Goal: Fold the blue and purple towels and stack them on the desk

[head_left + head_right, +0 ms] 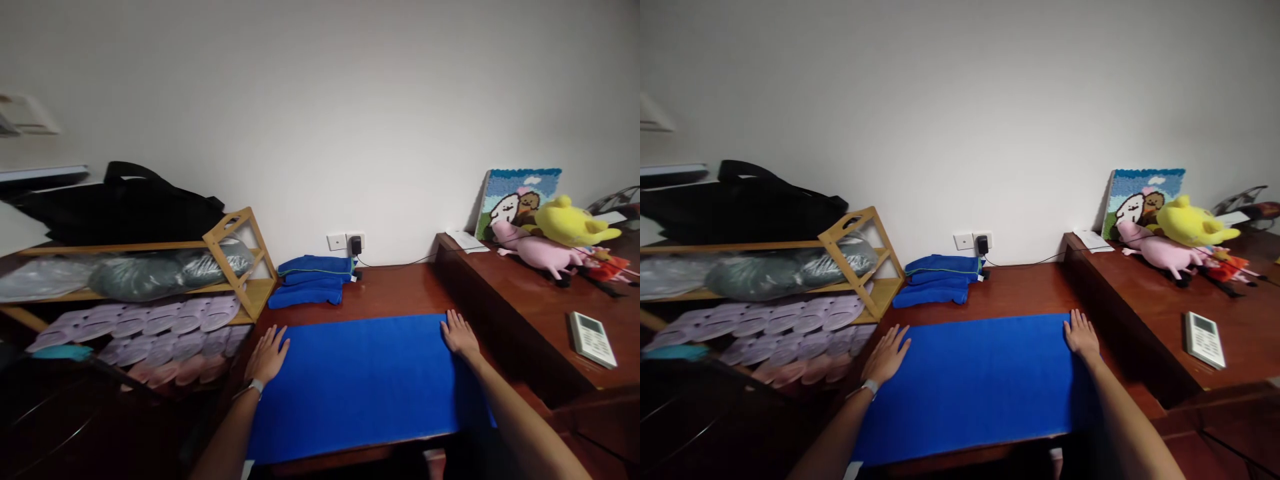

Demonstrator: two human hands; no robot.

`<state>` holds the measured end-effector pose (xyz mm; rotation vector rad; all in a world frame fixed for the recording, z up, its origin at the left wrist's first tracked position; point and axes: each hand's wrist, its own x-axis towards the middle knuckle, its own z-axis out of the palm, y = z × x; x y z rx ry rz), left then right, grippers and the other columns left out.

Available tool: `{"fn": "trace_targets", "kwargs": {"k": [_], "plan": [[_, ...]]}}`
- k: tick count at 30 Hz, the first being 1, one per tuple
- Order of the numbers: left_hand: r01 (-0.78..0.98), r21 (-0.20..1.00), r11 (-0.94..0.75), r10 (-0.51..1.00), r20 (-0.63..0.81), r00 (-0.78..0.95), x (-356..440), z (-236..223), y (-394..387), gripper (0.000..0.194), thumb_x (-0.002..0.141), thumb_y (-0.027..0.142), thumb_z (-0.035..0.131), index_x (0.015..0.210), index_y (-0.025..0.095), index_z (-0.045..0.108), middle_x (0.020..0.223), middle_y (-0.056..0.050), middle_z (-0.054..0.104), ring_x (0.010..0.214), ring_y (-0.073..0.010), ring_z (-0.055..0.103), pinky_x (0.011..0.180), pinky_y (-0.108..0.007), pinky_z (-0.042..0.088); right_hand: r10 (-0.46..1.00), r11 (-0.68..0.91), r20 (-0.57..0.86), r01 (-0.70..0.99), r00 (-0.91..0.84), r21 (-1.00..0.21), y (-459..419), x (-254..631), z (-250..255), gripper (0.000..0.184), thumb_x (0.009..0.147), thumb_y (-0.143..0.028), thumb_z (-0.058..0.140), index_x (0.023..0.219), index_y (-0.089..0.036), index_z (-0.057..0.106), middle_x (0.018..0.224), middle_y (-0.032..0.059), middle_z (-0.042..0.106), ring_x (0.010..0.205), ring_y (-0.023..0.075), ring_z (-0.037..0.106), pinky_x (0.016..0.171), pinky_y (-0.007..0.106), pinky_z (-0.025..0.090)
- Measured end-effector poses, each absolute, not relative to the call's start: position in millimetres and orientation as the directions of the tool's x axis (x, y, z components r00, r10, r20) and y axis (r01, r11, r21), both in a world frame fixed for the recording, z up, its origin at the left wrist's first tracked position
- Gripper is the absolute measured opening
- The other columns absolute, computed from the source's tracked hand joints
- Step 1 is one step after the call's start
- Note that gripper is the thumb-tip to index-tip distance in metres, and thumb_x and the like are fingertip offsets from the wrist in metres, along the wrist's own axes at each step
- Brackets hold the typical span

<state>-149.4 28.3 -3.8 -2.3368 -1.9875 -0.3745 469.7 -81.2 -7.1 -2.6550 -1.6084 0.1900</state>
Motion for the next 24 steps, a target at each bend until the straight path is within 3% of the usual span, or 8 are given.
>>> {"fn": "trace_targets", "kwargs": {"k": [5,8,11,15,18,24], "plan": [[0.980,0.124,-0.155,0.967,0.220,0.125,-147,-1,22,0.059,0.101,0.048,0.035,0.151,0.020,0.048,0.163,-0.013,0.039,0.151,-0.0290,0.034,0.123,-0.047,0.029,0.860,-0.502,-0.179,0.857,0.478,-0.122,-73,465,3,0.077,0.101,-0.056,0.012,0.163,-0.011,0.014,0.171,0.0072,0.010,0.157,0.0245,0.009,0.127,0.045,0.010],[0.980,0.135,-0.149,0.962,0.248,0.112,-146,-1,21,0.056,0.101,0.048,0.036,0.149,0.021,0.051,0.161,-0.011,0.044,0.150,-0.0278,0.037,0.123,-0.046,0.029,0.900,-0.436,-0.066,0.890,0.431,-0.130,-61,424,22,0.075,0.102,-0.054,0.017,0.163,-0.009,0.018,0.170,0.0092,0.012,0.157,0.0257,0.008,0.127,0.045,0.008],[0.977,0.149,-0.149,0.960,0.260,0.107,-145,-1,20,0.055,0.101,0.047,0.037,0.148,0.021,0.051,0.160,-0.010,0.045,0.150,-0.0271,0.037,0.123,-0.046,0.029,0.970,-0.215,0.084,0.964,0.229,-0.156,-50,338,43,0.068,0.103,-0.044,0.021,0.161,-0.008,0.025,0.169,0.0101,0.018,0.157,0.0251,0.009,0.127,0.043,0.006],[0.974,0.167,-0.152,0.962,0.253,0.107,-144,0,18,0.056,0.102,0.046,0.037,0.149,0.019,0.051,0.160,-0.012,0.044,0.150,-0.0275,0.036,0.123,-0.045,0.029,0.983,0.185,0.074,0.931,-0.171,-0.316,-48,192,55,0.068,0.103,-0.049,0.022,0.161,-0.013,0.027,0.168,0.0077,0.020,0.157,0.0237,0.012,0.128,0.043,0.007],[0.972,0.179,-0.155,0.959,0.262,0.104,-145,0,16,0.055,0.102,0.045,0.038,0.148,0.019,0.051,0.160,-0.013,0.044,0.150,-0.0279,0.037,0.123,-0.047,0.029,0.932,0.347,0.052,0.847,-0.358,-0.402,-50,111,50,0.070,0.103,-0.053,0.024,0.161,-0.014,0.027,0.168,0.0069,0.020,0.157,0.0229,0.012,0.128,0.044,0.007],[0.976,0.165,-0.145,0.966,0.238,0.103,-145,3,16,0.057,0.103,0.047,0.036,0.150,0.019,0.049,0.162,-0.013,0.042,0.151,-0.0271,0.035,0.123,-0.045,0.029,0.956,0.269,-0.001,0.874,-0.294,-0.404,-43,94,33,0.075,0.103,-0.054,0.017,0.162,-0.008,0.021,0.168,0.0121,0.018,0.157,0.0236,0.008,0.128,0.046,0.003]]}}
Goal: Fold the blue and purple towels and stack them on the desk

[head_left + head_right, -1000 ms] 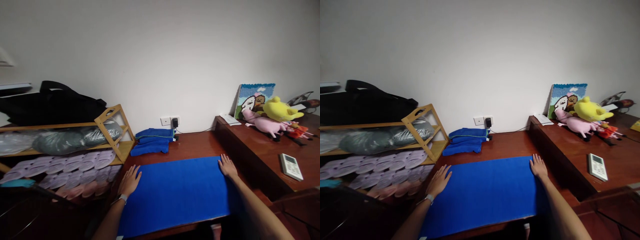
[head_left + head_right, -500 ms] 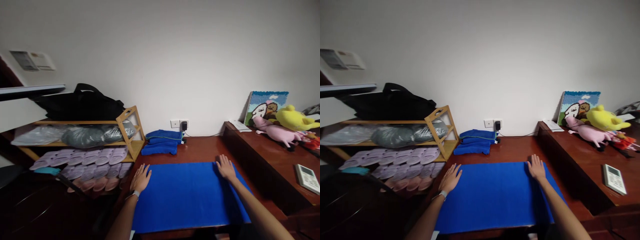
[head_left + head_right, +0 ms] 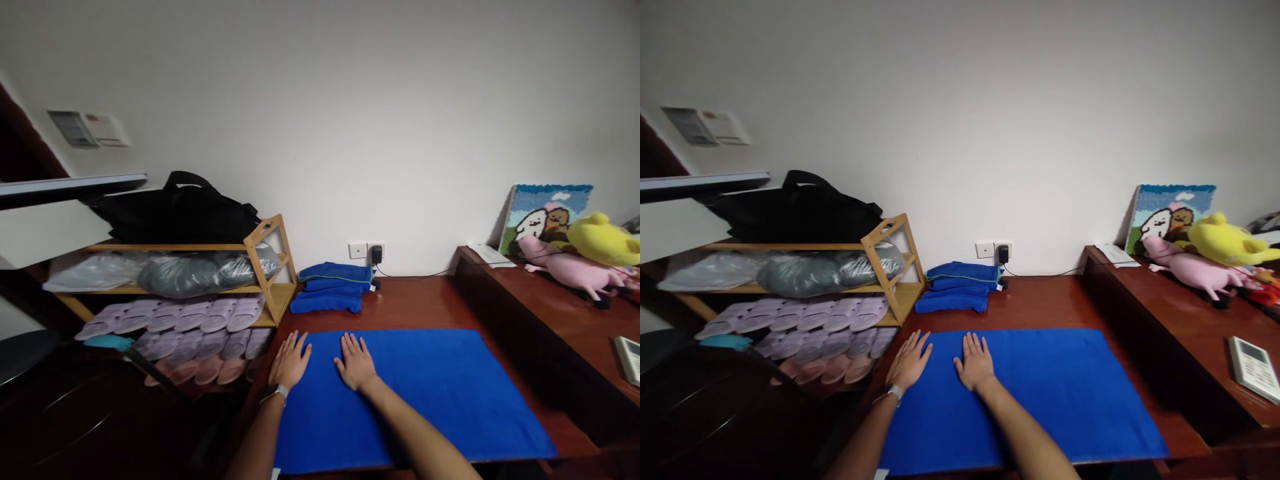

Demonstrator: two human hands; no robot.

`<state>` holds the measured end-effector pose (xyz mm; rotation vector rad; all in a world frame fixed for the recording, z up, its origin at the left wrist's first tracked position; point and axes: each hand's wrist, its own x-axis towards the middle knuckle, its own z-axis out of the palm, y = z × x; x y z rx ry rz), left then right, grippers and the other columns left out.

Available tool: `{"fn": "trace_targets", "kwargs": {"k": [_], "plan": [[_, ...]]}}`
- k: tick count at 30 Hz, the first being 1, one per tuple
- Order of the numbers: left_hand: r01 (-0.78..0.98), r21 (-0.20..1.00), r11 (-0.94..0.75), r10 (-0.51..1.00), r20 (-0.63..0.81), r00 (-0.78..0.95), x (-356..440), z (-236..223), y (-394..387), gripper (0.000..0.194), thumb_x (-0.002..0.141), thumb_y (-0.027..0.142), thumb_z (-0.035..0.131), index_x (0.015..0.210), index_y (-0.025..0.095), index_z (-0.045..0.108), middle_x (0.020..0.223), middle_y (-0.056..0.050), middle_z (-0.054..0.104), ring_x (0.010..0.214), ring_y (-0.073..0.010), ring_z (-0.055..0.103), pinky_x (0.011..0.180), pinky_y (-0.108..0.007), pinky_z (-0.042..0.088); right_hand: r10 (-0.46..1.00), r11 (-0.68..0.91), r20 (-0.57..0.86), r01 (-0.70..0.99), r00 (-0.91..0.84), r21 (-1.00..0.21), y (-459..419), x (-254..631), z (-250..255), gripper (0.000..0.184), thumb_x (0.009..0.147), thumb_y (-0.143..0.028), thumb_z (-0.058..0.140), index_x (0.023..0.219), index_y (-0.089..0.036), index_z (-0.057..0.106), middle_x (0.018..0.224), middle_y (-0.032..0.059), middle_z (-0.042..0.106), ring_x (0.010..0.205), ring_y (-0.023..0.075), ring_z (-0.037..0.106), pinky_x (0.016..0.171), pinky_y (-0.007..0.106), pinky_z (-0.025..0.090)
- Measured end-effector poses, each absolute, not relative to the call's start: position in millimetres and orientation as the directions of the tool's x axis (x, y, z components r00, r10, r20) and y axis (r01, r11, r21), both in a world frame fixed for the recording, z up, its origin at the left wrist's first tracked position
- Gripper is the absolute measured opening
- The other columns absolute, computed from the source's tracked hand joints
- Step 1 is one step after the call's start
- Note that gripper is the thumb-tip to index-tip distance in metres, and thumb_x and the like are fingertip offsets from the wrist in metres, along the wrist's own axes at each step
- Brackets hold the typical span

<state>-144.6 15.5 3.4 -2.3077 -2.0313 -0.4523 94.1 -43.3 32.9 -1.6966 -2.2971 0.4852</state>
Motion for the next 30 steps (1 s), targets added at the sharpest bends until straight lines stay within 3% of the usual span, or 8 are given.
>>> {"fn": "trace_targets", "kwargs": {"k": [4,8,17,24,30], "plan": [[0.979,0.147,-0.143,0.969,0.222,0.108,-144,6,16,0.058,0.102,0.047,0.037,0.151,0.019,0.049,0.162,-0.015,0.041,0.151,-0.0274,0.035,0.123,-0.045,0.028,0.986,0.143,-0.036,0.930,-0.165,-0.338,-42,166,29,0.074,0.103,-0.054,0.015,0.162,-0.011,0.019,0.169,0.0088,0.015,0.157,0.0208,0.007,0.127,0.044,0.003],[0.977,0.147,-0.155,0.964,0.237,0.118,-145,4,19,0.057,0.102,0.047,0.037,0.150,0.020,0.050,0.161,-0.014,0.043,0.150,-0.0280,0.037,0.123,-0.046,0.028,0.995,-0.078,-0.081,0.972,0.062,-0.222,-51,269,20,0.075,0.103,-0.054,0.016,0.163,-0.008,0.016,0.169,0.0083,0.015,0.157,0.0205,0.009,0.127,0.043,0.004],[0.974,0.170,-0.151,0.960,0.259,0.104,-149,-6,28,0.057,0.100,0.048,0.037,0.149,0.021,0.051,0.160,-0.010,0.045,0.150,-0.0266,0.036,0.123,-0.046,0.029,0.890,-0.455,-0.065,0.883,0.451,-0.110,-76,440,-8,0.080,0.100,-0.057,0.013,0.163,-0.007,0.015,0.170,0.0091,0.014,0.157,0.0233,0.010,0.127,0.044,0.007],[0.978,0.140,-0.151,0.965,0.236,0.115,-149,-2,26,0.058,0.101,0.047,0.034,0.150,0.020,0.050,0.160,-0.012,0.045,0.150,-0.0277,0.037,0.123,-0.046,0.030,0.870,-0.493,-0.035,0.862,0.492,-0.118,-75,447,-19,0.082,0.099,-0.059,0.010,0.163,-0.008,0.014,0.171,0.0089,0.011,0.157,0.0244,0.008,0.127,0.048,0.005],[0.978,0.144,-0.150,0.962,0.249,0.111,-147,0,23,0.056,0.101,0.046,0.035,0.149,0.021,0.051,0.160,-0.011,0.045,0.149,-0.0271,0.038,0.123,-0.046,0.030,0.867,-0.496,-0.099,0.865,0.488,-0.081,-73,449,-7,0.081,0.099,-0.055,0.013,0.162,-0.004,0.013,0.170,0.0112,0.012,0.157,0.0260,0.011,0.126,0.048,0.007]]}}
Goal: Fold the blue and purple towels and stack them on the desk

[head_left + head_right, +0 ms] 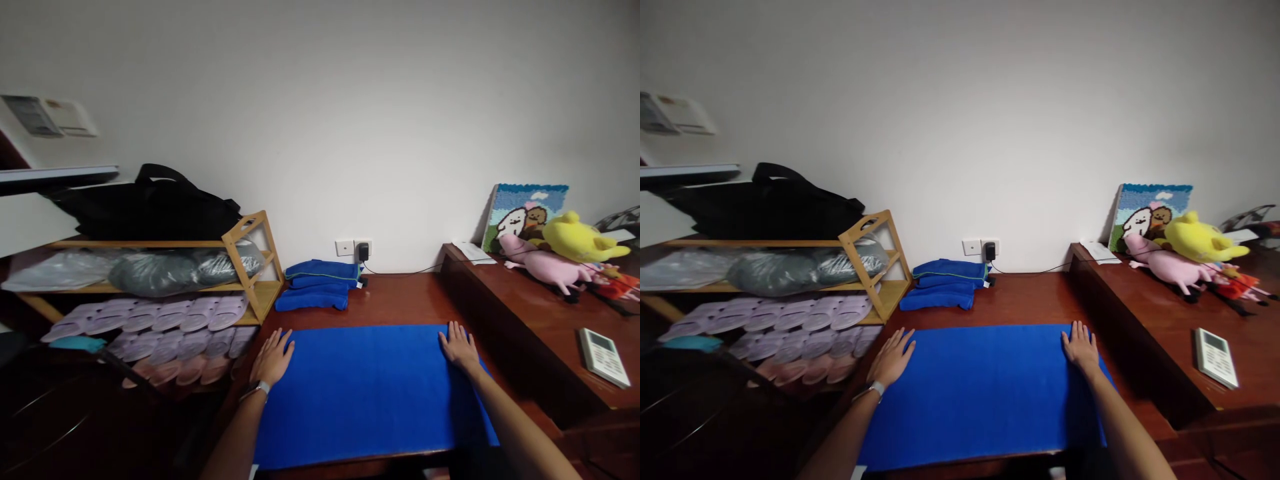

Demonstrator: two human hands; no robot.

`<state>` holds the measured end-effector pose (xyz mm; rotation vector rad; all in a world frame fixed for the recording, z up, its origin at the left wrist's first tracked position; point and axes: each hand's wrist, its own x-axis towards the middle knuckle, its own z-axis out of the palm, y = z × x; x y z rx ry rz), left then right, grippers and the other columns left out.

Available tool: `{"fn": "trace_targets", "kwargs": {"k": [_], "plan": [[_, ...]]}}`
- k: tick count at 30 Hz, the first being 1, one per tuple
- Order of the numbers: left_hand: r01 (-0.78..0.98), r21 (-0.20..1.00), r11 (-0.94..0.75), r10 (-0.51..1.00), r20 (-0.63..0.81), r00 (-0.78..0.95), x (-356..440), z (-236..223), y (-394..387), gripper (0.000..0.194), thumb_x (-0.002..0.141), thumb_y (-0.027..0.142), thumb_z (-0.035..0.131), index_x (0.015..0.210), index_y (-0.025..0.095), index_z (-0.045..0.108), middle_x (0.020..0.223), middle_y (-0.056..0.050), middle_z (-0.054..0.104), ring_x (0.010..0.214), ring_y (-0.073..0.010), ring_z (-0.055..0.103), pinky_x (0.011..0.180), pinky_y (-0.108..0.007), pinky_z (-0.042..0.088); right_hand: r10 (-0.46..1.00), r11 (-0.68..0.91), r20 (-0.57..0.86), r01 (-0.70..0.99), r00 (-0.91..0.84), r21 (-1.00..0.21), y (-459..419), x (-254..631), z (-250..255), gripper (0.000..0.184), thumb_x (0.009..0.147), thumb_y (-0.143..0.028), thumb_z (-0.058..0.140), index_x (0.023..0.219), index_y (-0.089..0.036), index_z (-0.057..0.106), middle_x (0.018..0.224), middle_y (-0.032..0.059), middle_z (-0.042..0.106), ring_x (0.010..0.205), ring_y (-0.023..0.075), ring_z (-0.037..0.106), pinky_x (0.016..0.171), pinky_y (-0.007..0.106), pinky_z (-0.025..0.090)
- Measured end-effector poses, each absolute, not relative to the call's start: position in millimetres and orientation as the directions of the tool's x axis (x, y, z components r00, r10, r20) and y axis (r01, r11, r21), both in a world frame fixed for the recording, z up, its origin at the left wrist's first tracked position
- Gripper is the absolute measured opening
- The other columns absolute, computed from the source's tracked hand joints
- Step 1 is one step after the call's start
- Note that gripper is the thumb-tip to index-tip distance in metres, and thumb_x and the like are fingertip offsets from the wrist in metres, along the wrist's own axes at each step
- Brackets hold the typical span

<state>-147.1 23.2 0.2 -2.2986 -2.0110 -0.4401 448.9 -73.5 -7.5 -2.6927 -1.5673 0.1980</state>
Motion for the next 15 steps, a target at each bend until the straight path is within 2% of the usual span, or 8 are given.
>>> {"fn": "trace_targets", "kwargs": {"k": [3,6,8,10,12,15], "plan": [[0.977,0.148,-0.150,0.958,0.265,0.107,-147,0,22,0.055,0.101,0.045,0.037,0.147,0.022,0.053,0.158,-0.010,0.048,0.149,-0.0271,0.039,0.122,-0.046,0.030,0.854,-0.518,-0.111,0.853,0.509,-0.072,-70,436,2,0.079,0.100,-0.053,0.016,0.161,-0.002,0.020,0.169,0.0158,0.016,0.156,0.0290,0.013,0.126,0.048,0.008],[0.975,0.164,-0.152,0.957,0.270,0.103,-146,0,20,0.055,0.100,0.046,0.039,0.148,0.022,0.052,0.159,-0.010,0.047,0.149,-0.0270,0.038,0.123,-0.047,0.029,0.879,-0.474,-0.011,0.873,0.476,-0.116,-65,386,12,0.076,0.102,-0.049,0.013,0.160,-0.001,0.023,0.168,0.0175,0.018,0.156,0.0286,0.012,0.127,0.046,0.009],[0.972,0.176,-0.154,0.956,0.276,0.102,-145,0,19,0.055,0.100,0.046,0.040,0.148,0.022,0.052,0.159,-0.010,0.047,0.150,-0.0271,0.038,0.123,-0.047,0.028,0.941,-0.324,0.048,0.933,0.335,-0.157,-62,329,19,0.074,0.103,-0.048,0.012,0.161,-0.005,0.023,0.168,0.0139,0.020,0.156,0.0261,0.013,0.127,0.044,0.009],[0.970,0.189,-0.154,0.955,0.281,0.097,-145,-1,18,0.055,0.100,0.046,0.040,0.148,0.023,0.053,0.159,-0.010,0.047,0.150,-0.0270,0.038,0.123,-0.046,0.028,0.989,-0.109,0.072,0.969,0.127,-0.222,-62,261,26,0.074,0.103,-0.052,0.012,0.162,-0.008,0.022,0.168,0.0106,0.021,0.156,0.0241,0.013,0.128,0.043,0.009],[0.967,0.203,-0.152,0.956,0.280,0.091,-144,-1,17,0.054,0.100,0.045,0.039,0.148,0.023,0.053,0.160,-0.010,0.046,0.150,-0.0265,0.037,0.123,-0.046,0.029,0.992,0.116,0.087,0.951,-0.095,-0.287,-62,193,33,0.074,0.104,-0.054,0.012,0.162,-0.009,0.022,0.168,0.0090,0.018,0.156,0.0226,0.011,0.128,0.041,0.009],[0.968,0.205,-0.148,0.958,0.273,0.088,-144,0,16,0.054,0.101,0.044,0.039,0.149,0.022,0.052,0.160,-0.010,0.045,0.150,-0.0266,0.037,0.123,-0.046,0.029,0.945,0.324,0.077,0.876,-0.319,-0.356,-59,117,40,0.073,0.105,-0.051,0.015,0.161,-0.005,0.023,0.168,0.0121,0.016,0.156,0.0227,0.011,0.128,0.041,0.009]]}}
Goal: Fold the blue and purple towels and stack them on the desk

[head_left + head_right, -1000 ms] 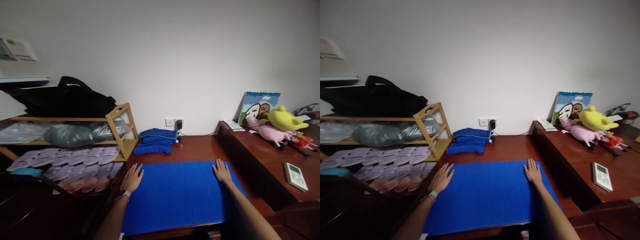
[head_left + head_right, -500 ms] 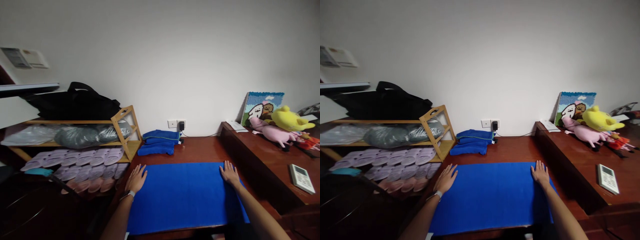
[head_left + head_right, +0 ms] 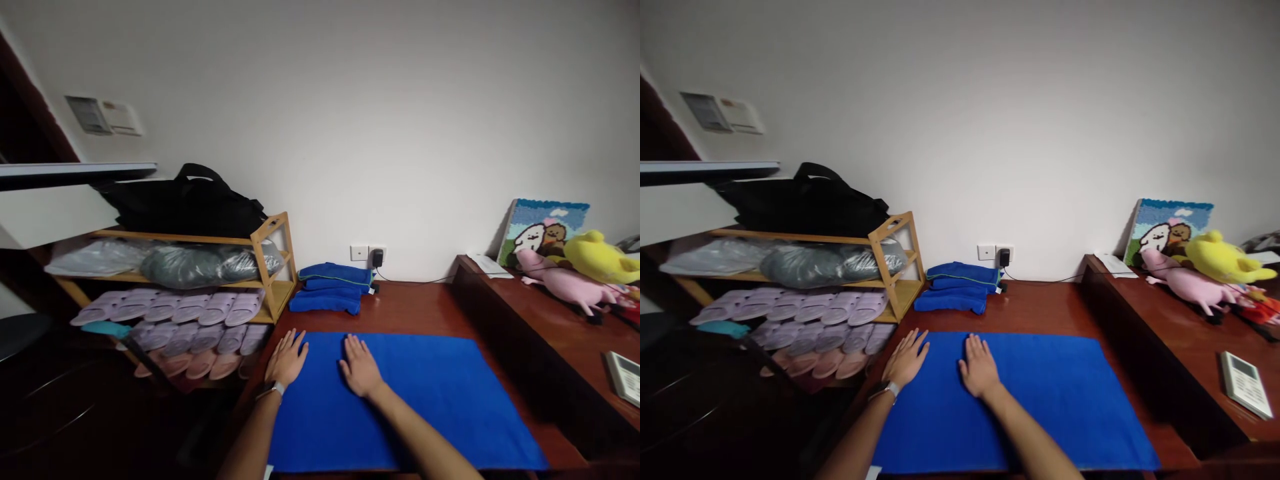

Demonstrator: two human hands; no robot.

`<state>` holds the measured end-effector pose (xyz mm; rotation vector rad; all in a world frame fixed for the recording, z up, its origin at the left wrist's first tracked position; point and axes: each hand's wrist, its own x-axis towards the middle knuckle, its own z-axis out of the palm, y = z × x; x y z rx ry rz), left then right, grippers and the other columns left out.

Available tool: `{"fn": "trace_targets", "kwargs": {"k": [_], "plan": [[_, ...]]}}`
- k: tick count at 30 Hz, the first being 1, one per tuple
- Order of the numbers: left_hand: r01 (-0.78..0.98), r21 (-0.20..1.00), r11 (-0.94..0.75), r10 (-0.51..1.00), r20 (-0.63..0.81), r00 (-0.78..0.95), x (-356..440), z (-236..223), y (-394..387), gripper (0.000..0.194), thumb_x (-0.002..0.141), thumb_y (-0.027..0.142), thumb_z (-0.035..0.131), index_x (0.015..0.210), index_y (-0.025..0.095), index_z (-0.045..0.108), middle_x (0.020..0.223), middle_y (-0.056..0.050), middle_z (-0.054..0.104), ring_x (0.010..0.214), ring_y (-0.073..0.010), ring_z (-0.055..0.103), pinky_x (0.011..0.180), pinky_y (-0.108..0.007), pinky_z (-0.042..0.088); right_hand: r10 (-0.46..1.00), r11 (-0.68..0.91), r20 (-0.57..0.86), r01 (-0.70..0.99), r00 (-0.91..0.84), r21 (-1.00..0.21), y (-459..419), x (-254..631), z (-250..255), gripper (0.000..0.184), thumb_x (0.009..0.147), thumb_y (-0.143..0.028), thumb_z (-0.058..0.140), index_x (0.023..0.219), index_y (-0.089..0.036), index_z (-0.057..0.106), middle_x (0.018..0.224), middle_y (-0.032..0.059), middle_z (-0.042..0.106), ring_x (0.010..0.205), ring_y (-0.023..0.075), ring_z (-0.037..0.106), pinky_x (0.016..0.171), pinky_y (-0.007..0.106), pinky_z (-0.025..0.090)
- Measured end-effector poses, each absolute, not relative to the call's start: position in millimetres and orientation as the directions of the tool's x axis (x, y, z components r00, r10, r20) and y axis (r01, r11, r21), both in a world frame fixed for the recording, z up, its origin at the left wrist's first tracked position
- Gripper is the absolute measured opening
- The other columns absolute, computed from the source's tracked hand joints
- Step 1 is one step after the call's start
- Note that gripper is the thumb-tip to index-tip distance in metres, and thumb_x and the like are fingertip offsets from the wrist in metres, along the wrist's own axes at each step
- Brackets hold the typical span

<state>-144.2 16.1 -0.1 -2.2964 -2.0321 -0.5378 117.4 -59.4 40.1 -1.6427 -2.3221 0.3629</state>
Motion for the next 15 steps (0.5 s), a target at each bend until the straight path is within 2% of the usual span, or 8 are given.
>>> {"fn": "trace_targets", "kwargs": {"k": [3,6,10,15], "plan": [[0.973,0.179,-0.142,0.961,0.259,0.093,-145,1,16,0.055,0.101,0.044,0.039,0.149,0.021,0.051,0.160,-0.011,0.045,0.150,-0.0272,0.037,0.123,-0.046,0.029,0.928,0.357,0.043,0.851,-0.370,-0.386,-54,90,40,0.073,0.104,-0.050,0.018,0.160,-0.004,0.023,0.167,0.0139,0.015,0.156,0.0240,0.011,0.128,0.043,0.009],[0.977,0.156,-0.143,0.963,0.251,0.101,-146,1,18,0.055,0.102,0.044,0.038,0.150,0.021,0.051,0.160,-0.012,0.045,0.150,-0.0268,0.037,0.123,-0.045,0.028,0.951,0.291,0.010,0.881,-0.310,-0.372,-51,109,34,0.074,0.104,-0.051,0.016,0.160,-0.004,0.023,0.167,0.0143,0.016,0.156,0.0244,0.010,0.128,0.043,0.009],[0.979,0.146,-0.143,0.961,0.256,0.102,-147,0,22,0.055,0.101,0.043,0.039,0.150,0.022,0.051,0.160,-0.010,0.046,0.150,-0.0264,0.037,0.123,-0.044,0.029,0.975,0.207,-0.007,0.924,-0.221,-0.322,-54,178,26,0.077,0.104,-0.055,0.014,0.161,-0.003,0.020,0.167,0.0138,0.015,0.157,0.0229,0.009,0.128,0.042,0.008],[0.978,0.163,-0.133,0.963,0.254,0.089,-148,-4,27,0.056,0.100,0.044,0.038,0.149,0.021,0.051,0.159,-0.011,0.046,0.149,-0.0275,0.039,0.122,-0.045,0.030,0.999,0.018,-0.046,0.974,-0.029,-0.224,-63,283,16,0.079,0.103,-0.058,0.014,0.162,-0.004,0.017,0.168,0.0116,0.014,0.157,0.0218,0.010,0.128,0.041,0.007]]}}
